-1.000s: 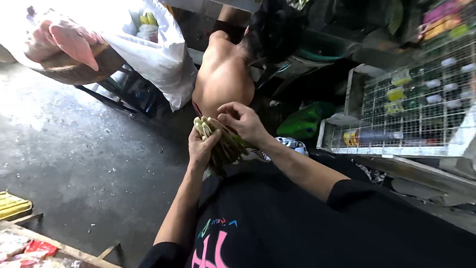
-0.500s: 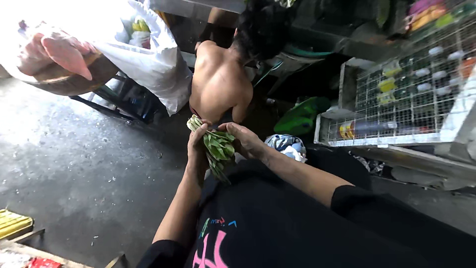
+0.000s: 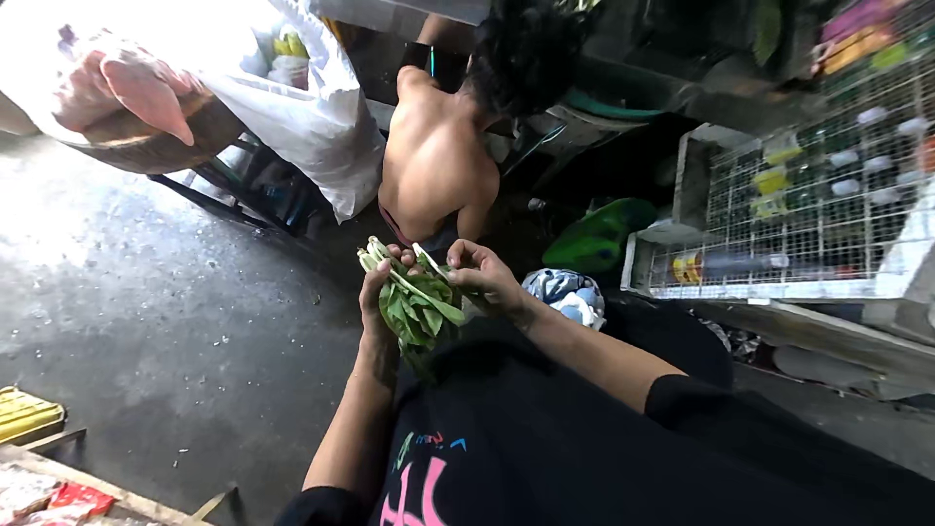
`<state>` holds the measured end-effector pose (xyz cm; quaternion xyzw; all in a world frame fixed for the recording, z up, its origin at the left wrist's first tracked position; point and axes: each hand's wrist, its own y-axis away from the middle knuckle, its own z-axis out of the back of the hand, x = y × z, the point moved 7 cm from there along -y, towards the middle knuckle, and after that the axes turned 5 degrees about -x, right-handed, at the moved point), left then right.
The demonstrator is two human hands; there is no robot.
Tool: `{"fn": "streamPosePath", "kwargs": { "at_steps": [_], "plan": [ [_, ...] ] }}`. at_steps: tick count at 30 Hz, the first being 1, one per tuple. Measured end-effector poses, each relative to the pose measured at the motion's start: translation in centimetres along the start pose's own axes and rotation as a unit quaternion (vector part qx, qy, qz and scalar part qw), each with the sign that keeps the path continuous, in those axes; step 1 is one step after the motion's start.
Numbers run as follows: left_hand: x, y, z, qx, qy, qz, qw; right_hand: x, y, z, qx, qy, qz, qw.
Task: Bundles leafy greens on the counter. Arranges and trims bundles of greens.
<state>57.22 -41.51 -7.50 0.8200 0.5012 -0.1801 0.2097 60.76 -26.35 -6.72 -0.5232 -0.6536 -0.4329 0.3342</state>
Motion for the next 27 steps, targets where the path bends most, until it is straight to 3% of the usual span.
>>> {"fn": "streamPosePath", "kwargs": {
  "at_steps": [5, 8, 12, 21, 24, 27],
  "plan": [
    [-0.3, 1.0, 1.0, -0.079, -0.184, 0.045, 0.979, 3.3, 0.2, 1.2, 0.014, 0.145, 0.094, 0.985],
    [0.3, 1.0, 1.5, -0.108, -0.257, 0.080, 0.957, 5.3, 0.7, -0.2, 0.083, 0.266, 0.172, 0.945],
    [1.1, 0.6, 1.4, -0.091, -0.259, 0.061, 0.960, 5.2, 1.2, -2.7, 0.158, 0.343, 0.206, 0.903],
    [1.0, -0.4, 1.0, -0.083, -0.266, 0.045, 0.959, 4.4, 1.2, -4.2, 0.210, 0.367, 0.199, 0.884],
    [0.3, -0.8, 1.2, -0.114, -0.247, 0.012, 0.962, 5.0, 0.8, -3.7, 0.160, 0.389, 0.226, 0.879],
    [-1.0, -1.0, 2.3, -0.165, -0.215, -0.048, 0.961, 5.6, 0.7, -1.8, 0.013, 0.375, 0.204, 0.904]
  ]
}}
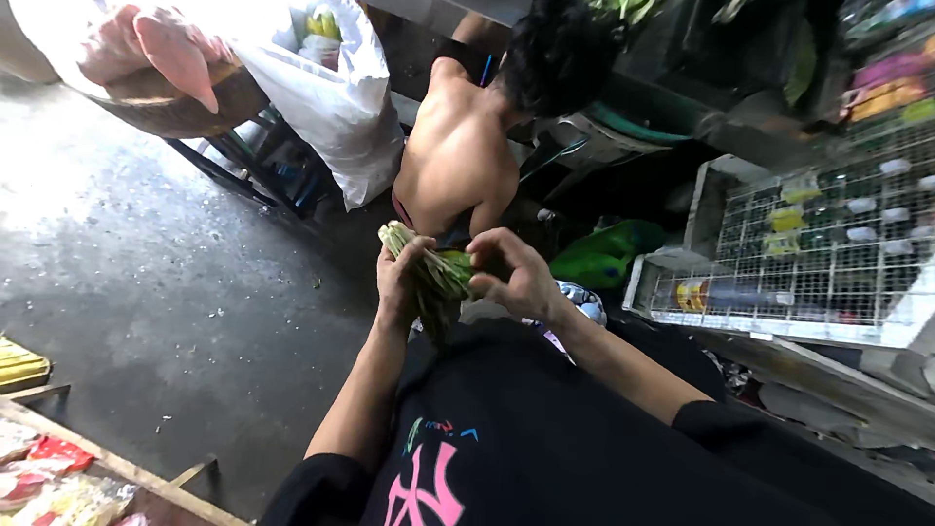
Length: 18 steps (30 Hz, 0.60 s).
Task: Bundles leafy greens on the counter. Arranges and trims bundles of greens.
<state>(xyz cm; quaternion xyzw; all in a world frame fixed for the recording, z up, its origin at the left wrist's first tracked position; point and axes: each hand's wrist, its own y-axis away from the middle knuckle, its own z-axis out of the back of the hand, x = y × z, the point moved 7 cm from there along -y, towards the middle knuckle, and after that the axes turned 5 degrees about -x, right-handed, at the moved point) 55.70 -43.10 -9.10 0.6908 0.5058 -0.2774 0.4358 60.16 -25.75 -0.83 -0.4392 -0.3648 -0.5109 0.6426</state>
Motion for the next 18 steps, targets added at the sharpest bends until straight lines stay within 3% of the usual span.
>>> {"fn": "streamPosePath", "kwargs": {
  "at_steps": [2, 4, 6, 8, 12, 18],
  "plan": [
    [-0.7, -0.7, 1.0, -0.049, 0.007, -0.038, 0.998, -1.4, 0.9, 0.0, -0.041, -0.053, -0.132, 0.989],
    [-1.7, -1.3, 1.5, -0.083, 0.022, -0.071, 0.994, -2.2, 1.9, -1.7, 0.031, -0.043, -0.256, 0.965],
    [-2.2, -1.3, 1.3, -0.110, 0.018, -0.078, 0.991, -2.0, 2.2, -4.0, 0.140, 0.022, -0.320, 0.937],
    [-2.8, -1.4, 0.4, -0.116, 0.022, -0.095, 0.988, -2.1, 1.6, -5.9, 0.188, 0.045, -0.333, 0.923],
    [-3.8, -2.0, -0.5, -0.095, 0.070, -0.140, 0.983, -2.4, 0.1, -7.3, 0.191, 0.030, -0.296, 0.936],
    [-3.8, -3.1, 3.1, -0.116, 0.089, -0.060, 0.987, -3.0, 1.1, -6.1, 0.293, 0.116, -0.259, 0.913]
  ]
}}
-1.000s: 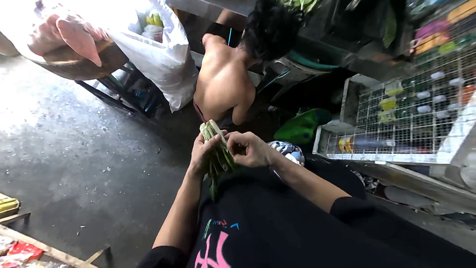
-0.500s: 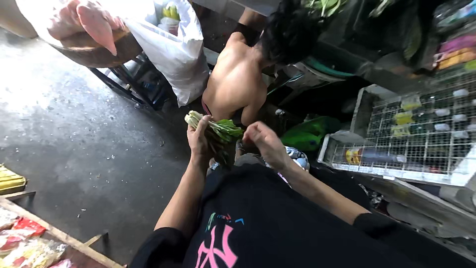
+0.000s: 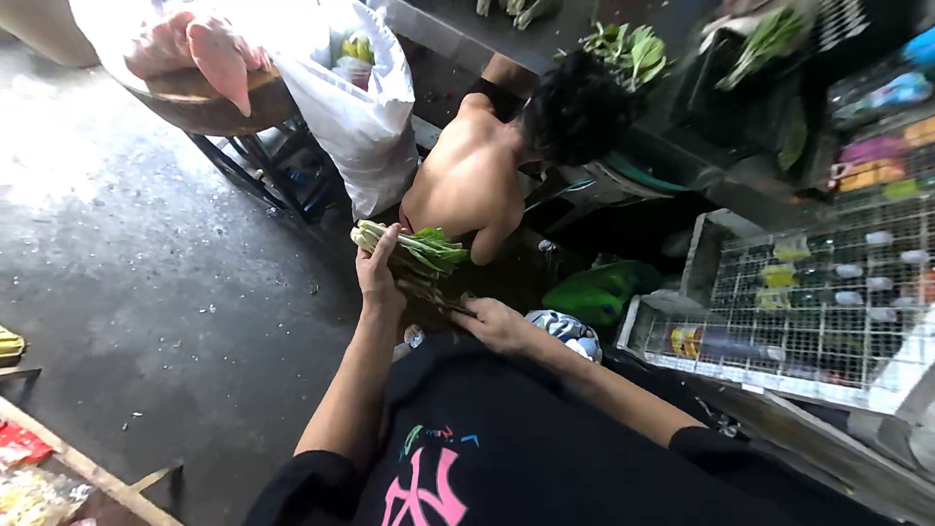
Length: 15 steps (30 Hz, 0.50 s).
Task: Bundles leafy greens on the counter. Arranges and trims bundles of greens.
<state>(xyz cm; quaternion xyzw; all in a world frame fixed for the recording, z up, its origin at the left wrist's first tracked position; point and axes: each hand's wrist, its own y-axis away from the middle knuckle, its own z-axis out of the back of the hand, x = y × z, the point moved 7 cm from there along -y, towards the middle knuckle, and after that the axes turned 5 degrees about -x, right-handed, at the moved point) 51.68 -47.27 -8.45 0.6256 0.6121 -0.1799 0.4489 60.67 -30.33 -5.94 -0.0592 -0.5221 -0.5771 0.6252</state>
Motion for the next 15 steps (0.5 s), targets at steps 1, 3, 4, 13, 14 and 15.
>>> {"fn": "streamPosePath", "kwargs": {
  "at_steps": [1, 3, 4, 13, 14, 15],
  "plan": [
    [-0.2, -0.4, 0.9, -0.015, -0.005, 0.002, 1.000, -0.4, 0.3, -0.1, 0.014, -0.006, 0.012, 1.000],
    [-0.7, -1.0, 2.8, -0.049, -0.021, -0.005, 0.999, -0.7, 1.1, 0.2, 0.029, -0.030, 0.043, 0.998],
    [-1.0, -1.2, 3.7, -0.056, -0.030, -0.017, 0.998, -0.4, 1.7, 0.6, 0.026, -0.048, 0.064, 0.996],
    [-4.0, 2.3, -0.6, 0.227, -0.110, -0.143, 0.957, 6.3, 1.9, 5.6, -0.102, -0.064, 0.175, 0.977],
    [-4.2, 2.5, -1.3, 0.236, -0.110, -0.157, 0.952, 6.5, 1.6, 5.7, -0.117, -0.023, 0.176, 0.977],
    [-4.3, 2.6, -1.9, 0.242, -0.111, -0.170, 0.949, 6.7, 1.4, 5.6, -0.129, 0.012, 0.176, 0.976]
  ]
}}
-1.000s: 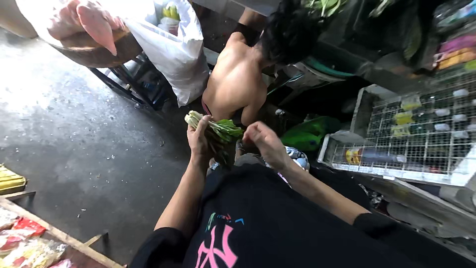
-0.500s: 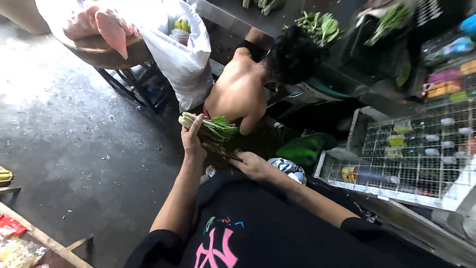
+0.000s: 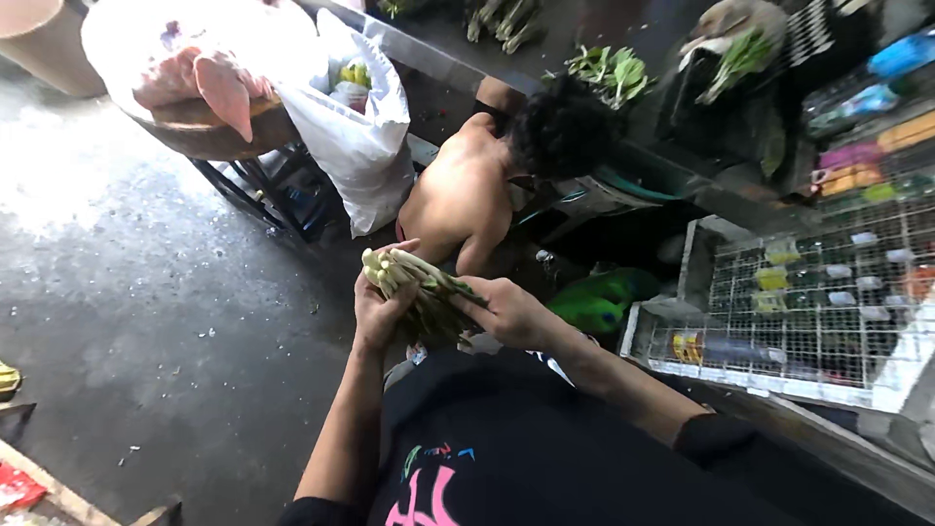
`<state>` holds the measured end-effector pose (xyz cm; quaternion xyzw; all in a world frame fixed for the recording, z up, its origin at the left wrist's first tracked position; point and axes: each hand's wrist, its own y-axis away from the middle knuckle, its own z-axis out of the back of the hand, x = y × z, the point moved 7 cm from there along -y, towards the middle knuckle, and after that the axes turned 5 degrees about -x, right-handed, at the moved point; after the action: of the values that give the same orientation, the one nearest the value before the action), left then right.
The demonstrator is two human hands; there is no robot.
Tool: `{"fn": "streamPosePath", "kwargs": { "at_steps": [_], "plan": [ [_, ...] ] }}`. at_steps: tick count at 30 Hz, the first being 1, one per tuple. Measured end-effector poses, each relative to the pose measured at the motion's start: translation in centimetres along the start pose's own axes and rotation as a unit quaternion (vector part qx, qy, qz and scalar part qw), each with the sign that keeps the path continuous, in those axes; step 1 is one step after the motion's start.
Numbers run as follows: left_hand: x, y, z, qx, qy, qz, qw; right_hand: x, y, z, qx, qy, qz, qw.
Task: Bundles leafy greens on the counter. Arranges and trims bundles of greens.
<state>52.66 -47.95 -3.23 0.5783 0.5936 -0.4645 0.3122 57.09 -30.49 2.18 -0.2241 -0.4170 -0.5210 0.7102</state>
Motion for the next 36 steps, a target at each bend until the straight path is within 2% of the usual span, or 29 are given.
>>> {"fn": "streamPosePath", "kwargs": {
  "at_steps": [7, 10, 14, 20, 24, 27, 30, 34, 36],
  "plan": [
    [0.4, 0.7, -2.4, 0.023, 0.015, 0.018, 0.999, -1.6, 1.3, -0.7, -0.006, 0.088, 0.020, 0.996],
    [0.3, 0.5, -2.2, 0.027, 0.026, 0.006, 0.999, -1.9, 0.7, -0.9, -0.024, 0.059, 0.053, 0.997],
    [0.7, 0.4, -3.8, 0.061, 0.047, 0.015, 0.997, -3.1, 0.5, -0.5, 0.029, -0.009, -0.002, 1.000],
    [0.7, 0.7, -2.9, -0.009, 0.026, 0.007, 1.000, -4.2, -1.1, -0.4, 0.091, -0.028, 0.014, 0.995],
    [0.1, 0.4, -3.4, 0.003, 0.026, -0.005, 1.000, -4.2, -1.7, 0.2, 0.101, -0.042, 0.048, 0.993],
    [-0.5, -0.2, -4.8, 0.011, -0.060, 0.010, 0.998, -5.3, -2.1, 1.0, 0.119, -0.002, 0.087, 0.989],
    [-0.5, -0.7, -6.4, 0.042, -0.219, 0.045, 0.974, -6.1, -2.3, 3.7, 0.140, 0.011, 0.117, 0.983],
    [0.3, -0.7, -9.6, 0.110, -0.365, 0.101, 0.919, -6.5, -2.0, 8.9, 0.123, -0.080, 0.093, 0.985],
    [1.1, -0.6, -11.4, 0.122, -0.392, 0.146, 0.900, -6.5, -1.8, 10.6, 0.101, -0.115, 0.115, 0.982]
  ]
}}
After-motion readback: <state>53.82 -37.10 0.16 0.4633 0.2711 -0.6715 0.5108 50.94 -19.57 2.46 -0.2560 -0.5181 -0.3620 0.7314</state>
